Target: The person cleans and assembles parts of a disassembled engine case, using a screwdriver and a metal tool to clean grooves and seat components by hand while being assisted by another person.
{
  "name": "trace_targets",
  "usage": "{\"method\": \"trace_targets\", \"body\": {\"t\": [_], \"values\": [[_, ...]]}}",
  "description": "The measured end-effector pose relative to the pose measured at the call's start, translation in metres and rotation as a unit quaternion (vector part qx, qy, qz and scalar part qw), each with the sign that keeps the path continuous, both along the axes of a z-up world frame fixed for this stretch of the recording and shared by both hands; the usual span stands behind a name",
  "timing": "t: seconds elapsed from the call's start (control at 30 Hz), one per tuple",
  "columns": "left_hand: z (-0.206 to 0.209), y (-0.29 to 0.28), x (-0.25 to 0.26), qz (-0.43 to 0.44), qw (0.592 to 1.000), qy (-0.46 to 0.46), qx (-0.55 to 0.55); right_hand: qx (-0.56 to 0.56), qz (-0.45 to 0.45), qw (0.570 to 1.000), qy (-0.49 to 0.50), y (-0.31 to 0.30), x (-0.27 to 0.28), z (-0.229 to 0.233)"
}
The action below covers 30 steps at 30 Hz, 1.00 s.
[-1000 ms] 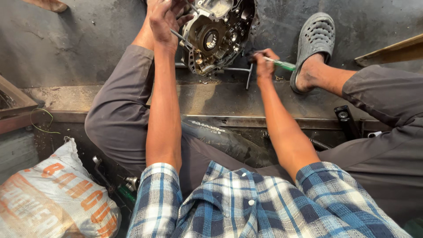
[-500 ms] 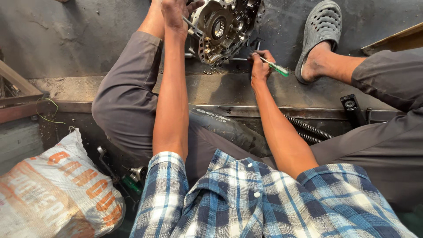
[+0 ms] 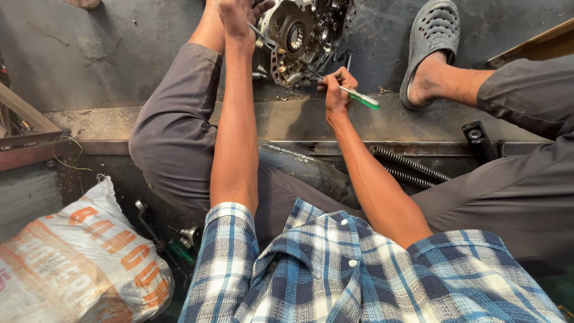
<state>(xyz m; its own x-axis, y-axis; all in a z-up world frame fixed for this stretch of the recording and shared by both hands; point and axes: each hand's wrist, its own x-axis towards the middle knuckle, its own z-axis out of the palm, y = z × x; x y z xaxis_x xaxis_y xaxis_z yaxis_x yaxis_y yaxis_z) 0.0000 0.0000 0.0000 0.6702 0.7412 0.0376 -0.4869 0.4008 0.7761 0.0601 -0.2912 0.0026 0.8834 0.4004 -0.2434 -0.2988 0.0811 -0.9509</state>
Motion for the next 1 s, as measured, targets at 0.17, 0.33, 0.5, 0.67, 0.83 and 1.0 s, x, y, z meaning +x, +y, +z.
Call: {"method": "trace_targets", "body": {"t": [0.17,0.33,0.5,0.67,0.83,1.0], "values": [[0.046,-0.009,0.008,-0.017,1.000,-0.008,-0.012,-0.058,0.019,0.997,-0.048,-0.008,0.011,-0.008],[0.111,-0.035,0.013,-0.061,0.995,0.075,0.035,-0.003,0.141,0.990,0.006,-0.011,0.024,-0.043],[0.138,-0.047,0.032,-0.094,0.989,0.089,0.066,-0.146,0.032,0.983,-0.110,-0.035,0.032,-0.086],[0.155,-0.068,0.053,-0.103,0.979,0.145,0.104,-0.080,-0.047,0.995,-0.035,-0.031,0.029,-0.079],[0.170,-0.085,0.063,-0.113,0.967,0.183,0.141,-0.098,0.136,0.985,0.044,-0.017,0.022,-0.058],[0.172,-0.081,0.057,-0.105,0.970,0.177,0.127,-0.063,0.100,0.989,0.088,-0.021,-0.002,-0.062]]}}
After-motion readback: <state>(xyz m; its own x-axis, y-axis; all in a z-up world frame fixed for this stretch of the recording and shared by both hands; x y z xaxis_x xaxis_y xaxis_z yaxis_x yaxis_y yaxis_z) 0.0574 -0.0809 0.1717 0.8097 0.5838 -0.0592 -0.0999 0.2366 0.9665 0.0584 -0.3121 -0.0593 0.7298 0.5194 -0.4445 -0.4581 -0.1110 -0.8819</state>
